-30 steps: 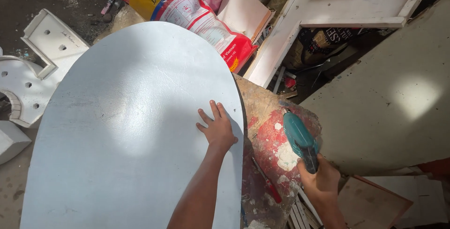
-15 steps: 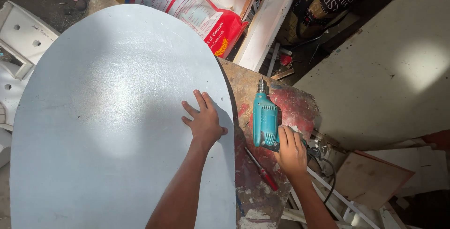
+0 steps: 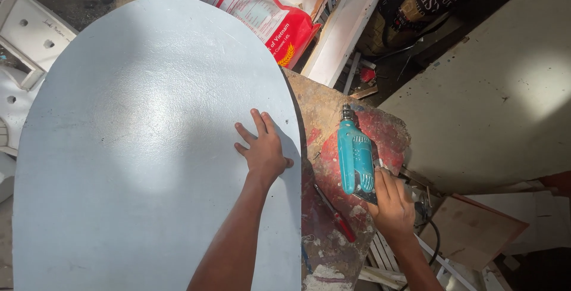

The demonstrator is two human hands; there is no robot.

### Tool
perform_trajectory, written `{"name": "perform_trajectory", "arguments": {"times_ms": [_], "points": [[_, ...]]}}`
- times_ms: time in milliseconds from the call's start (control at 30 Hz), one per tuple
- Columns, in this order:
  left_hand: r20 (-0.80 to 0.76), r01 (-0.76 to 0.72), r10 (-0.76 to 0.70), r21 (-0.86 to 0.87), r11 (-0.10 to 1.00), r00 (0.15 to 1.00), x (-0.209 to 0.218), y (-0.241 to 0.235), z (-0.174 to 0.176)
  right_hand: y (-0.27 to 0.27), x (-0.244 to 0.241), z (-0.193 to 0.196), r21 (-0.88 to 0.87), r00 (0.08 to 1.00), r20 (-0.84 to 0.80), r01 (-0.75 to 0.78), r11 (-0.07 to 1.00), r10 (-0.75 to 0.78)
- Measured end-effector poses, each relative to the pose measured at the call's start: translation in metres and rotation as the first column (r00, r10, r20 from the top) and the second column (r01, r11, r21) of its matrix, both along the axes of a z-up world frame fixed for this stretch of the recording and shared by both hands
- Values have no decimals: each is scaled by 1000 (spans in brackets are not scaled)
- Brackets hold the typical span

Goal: Assembling a white curved panel onto a frame using a power drill and a screwdriver.

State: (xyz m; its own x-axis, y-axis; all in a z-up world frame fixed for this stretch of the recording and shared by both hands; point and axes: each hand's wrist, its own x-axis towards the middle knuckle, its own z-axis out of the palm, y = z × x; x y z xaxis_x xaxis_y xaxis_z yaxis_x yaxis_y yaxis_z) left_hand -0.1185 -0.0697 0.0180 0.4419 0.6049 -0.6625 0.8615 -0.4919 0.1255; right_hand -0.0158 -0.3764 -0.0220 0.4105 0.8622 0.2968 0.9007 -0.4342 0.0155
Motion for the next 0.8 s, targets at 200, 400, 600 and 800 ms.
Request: {"name": "perform_trajectory", "arguments": {"times_ms": [200,400,600,800], "points": [[9,-8,9,-37,999,1000,-2,1,1,-21,18,-10,-47,995,-1,97,994,-97],[23,-13,14,-41,999,1000,-2,1,0,-1,36,5,68,979,182,76,995,-87],[106,55,-53,-20,998,993,-6,5,5,-8,56,-17,-7,924,381,39,999,-33],[108,60,-60,3,998,992,-6,5,8,-3,59,-24,-76,911,413,27,997,7]]}}
